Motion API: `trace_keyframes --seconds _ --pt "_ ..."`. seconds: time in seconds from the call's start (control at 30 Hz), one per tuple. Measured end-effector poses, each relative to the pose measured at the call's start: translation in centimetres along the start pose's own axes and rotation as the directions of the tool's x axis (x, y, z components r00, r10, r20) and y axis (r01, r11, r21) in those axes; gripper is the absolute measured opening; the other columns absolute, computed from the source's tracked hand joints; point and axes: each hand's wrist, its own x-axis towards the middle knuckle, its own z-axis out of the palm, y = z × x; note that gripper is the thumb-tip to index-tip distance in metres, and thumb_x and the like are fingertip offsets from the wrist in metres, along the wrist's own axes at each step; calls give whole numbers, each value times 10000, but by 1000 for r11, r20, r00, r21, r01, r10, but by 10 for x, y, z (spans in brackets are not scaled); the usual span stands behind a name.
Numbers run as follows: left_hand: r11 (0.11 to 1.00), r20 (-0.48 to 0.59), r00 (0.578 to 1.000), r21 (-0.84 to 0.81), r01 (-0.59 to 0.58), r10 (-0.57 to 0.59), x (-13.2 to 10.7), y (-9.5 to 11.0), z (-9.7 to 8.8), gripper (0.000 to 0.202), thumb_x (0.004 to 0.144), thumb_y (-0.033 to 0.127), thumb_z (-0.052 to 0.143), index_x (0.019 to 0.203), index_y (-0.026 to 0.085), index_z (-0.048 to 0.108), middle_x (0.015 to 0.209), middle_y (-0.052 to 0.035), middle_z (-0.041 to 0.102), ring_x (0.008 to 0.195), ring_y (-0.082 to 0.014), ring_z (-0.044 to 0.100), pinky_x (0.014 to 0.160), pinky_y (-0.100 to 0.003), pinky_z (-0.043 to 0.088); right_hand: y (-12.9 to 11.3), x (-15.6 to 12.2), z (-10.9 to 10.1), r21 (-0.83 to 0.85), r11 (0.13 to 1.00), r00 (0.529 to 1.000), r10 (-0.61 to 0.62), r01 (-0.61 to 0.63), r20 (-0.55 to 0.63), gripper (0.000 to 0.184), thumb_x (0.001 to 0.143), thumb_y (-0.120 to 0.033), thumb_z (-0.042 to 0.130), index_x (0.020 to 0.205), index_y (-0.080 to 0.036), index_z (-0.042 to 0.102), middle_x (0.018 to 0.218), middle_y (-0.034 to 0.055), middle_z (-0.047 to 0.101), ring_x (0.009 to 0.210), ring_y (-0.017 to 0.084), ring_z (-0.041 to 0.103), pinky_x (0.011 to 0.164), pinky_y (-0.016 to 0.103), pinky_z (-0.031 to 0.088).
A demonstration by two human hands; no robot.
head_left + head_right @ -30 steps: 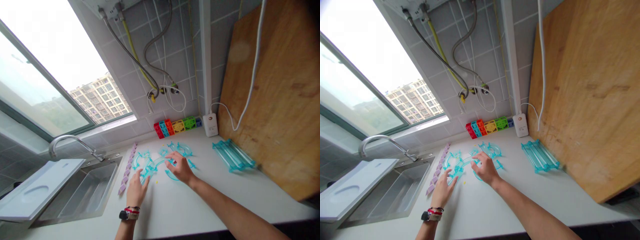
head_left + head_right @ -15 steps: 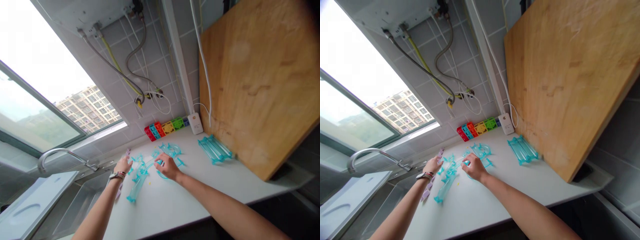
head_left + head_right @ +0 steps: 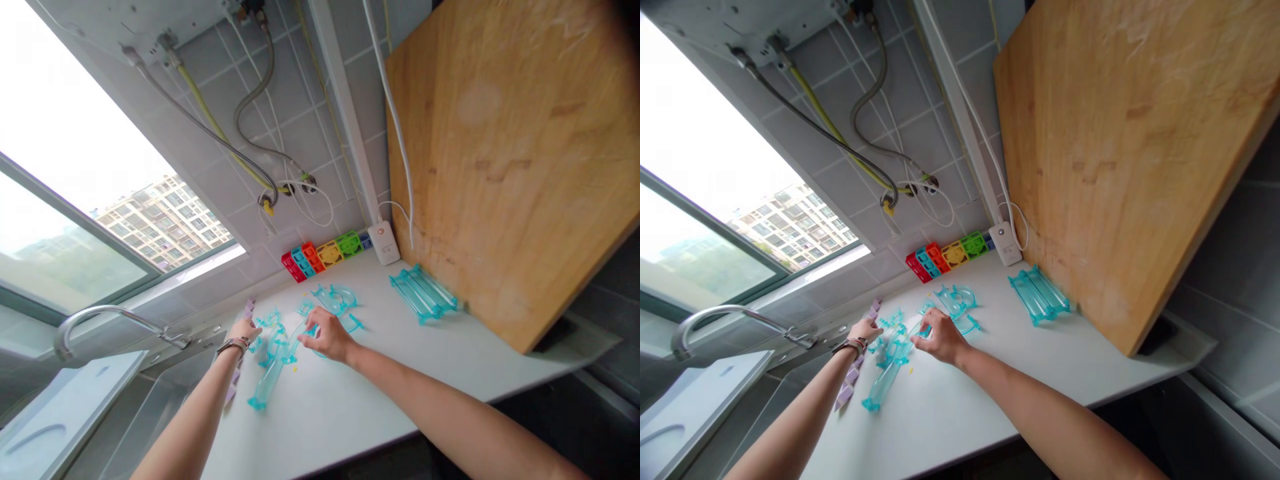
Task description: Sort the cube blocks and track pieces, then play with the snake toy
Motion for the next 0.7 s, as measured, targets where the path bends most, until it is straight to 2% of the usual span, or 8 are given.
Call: trace_keyframes --seconds 0.13,0.2,0.27,0.33,0.4,0.5,0.6,0.7 --pt "978 24 991 -156 135 -133 -10 -3 -21 225 929 340 673 1036 142 664 1029 -60 681 923 -205 667 820 -394 569 2 3 -1 48 999 999 21 -20 -35 323 713 -377 863 729 -203 591 891 34 621 796 184 629 604 259 512" --pt "947 -10 988 -288 144 -153 -20 -1 -33 214 853 347 727 877 147 654 898 -50 678 883 -221 666 791 -391 562 2 5 -2 81 996 997 43 -37 -71 349 715 -426 859 730 -204 590 898 45 638 862 205 648 624 267 523" --pt "883 -57 988 -458 104 -146 -35 5 -42 261 790 404 728 821 169 618 824 -49 669 846 -237 673 743 -383 567 2 8 -4 113 992 990 70 -56 -124 370 712 -448 856 714 -202 579 931 59 666 907 218 662 683 294 544" --pt "773 -98 989 -635 24 -112 -55 19 -44 349 785 504 660 908 187 586 861 -50 684 818 -226 690 706 -370 583 2 12 -7 211 972 974 141 -103 -175 402 709 -476 847 700 -198 558 1013 76 686 869 211 684 697 315 564" --pt "629 -132 990 -775 -70 -53 -77 39 -38 442 779 560 631 1020 201 541 1011 -67 707 855 -210 709 743 -374 601 2 17 -12 383 907 946 261 -172 -193 444 696 -522 837 704 -193 540 1081 84 687 767 184 699 638 309 585" --pt "422 -173 985 -892 -164 16 -107 77 -21 556 768 550 690 1180 248 468 1253 -103 672 968 -216 722 796 -390 609 4 25 -22 607 767 875 423 -208 -236 493 647 -550 859 732 -197 525 983 47 699 679 149 690 576 277 596" --pt "272 -180 982 -944 -189 59 -126 117 -1 558 829 510 685 1273 267 448 1345 -137 634 1002 -218 725 814 -388 611 9 31 -32 755 638 796 531 -149 -291 545 591 -511 911 754 -221 479 808 -21 660 727 161 703 637 287 622" --pt "33 -138 986 -989 -141 98 -130 147 16 645 823 407 744 1375 300 428 1396 -136 603 1044 -218 715 793 -337 607 14 34 -40 827 550 751 594 -118 -288 563 572 -488 932 754 -231 466 807 -21 658 787 185 721 688 314 637"
